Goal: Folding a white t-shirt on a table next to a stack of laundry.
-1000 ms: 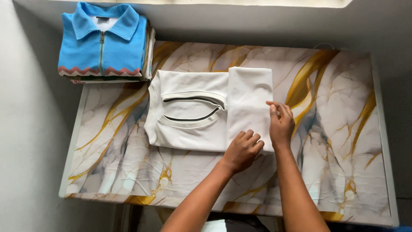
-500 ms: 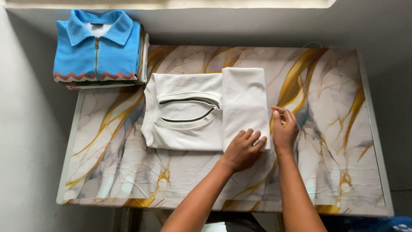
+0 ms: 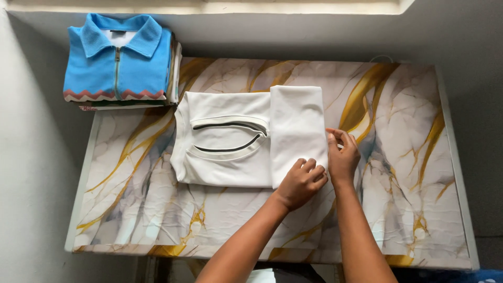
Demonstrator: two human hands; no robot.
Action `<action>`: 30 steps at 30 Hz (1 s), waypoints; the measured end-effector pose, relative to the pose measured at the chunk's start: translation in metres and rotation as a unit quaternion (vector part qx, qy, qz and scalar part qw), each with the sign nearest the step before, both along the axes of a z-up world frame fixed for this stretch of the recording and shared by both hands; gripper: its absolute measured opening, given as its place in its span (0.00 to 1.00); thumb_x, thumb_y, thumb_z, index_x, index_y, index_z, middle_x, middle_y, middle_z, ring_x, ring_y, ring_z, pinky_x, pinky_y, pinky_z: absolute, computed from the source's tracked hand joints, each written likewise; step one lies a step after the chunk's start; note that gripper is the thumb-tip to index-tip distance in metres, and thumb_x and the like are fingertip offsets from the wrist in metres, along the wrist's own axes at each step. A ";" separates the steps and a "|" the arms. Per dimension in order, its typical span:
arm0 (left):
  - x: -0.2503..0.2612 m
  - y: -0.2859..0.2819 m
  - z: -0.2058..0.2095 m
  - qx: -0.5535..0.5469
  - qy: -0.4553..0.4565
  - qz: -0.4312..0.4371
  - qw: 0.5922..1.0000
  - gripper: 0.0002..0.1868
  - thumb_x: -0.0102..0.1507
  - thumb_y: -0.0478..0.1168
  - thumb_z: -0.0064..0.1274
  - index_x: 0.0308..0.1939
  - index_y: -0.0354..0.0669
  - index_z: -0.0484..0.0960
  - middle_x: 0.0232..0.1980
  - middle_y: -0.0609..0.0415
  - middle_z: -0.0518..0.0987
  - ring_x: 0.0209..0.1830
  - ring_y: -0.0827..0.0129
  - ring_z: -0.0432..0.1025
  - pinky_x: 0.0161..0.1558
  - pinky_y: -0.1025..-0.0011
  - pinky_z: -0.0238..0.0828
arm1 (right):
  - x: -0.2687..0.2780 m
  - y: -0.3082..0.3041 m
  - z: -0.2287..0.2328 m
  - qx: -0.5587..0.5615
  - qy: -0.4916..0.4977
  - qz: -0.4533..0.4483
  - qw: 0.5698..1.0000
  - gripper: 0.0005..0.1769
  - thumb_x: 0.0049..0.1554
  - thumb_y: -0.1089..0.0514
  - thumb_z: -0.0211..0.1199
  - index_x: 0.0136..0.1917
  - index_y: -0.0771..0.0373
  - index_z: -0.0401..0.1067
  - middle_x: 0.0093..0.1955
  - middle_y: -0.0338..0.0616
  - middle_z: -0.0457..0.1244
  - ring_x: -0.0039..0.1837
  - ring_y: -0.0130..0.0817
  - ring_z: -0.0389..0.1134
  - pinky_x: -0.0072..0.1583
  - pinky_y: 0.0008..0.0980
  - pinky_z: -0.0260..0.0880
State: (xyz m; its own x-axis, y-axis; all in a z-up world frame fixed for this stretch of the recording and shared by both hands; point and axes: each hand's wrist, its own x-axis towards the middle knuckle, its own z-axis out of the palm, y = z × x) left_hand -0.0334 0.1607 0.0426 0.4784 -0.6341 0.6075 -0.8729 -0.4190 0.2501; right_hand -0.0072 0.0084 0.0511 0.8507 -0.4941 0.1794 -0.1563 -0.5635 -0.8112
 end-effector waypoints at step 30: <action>0.025 0.032 -0.044 0.044 0.225 0.298 0.927 0.47 0.70 0.67 0.36 0.83 0.41 0.45 0.87 0.47 0.39 0.87 0.59 0.32 0.82 0.55 0.28 | 0.038 -0.030 -0.036 0.238 0.226 0.070 0.942 0.42 0.47 0.45 0.77 0.64 0.72 0.66 0.53 0.54 0.68 0.50 0.39 0.72 0.50 0.34 0.74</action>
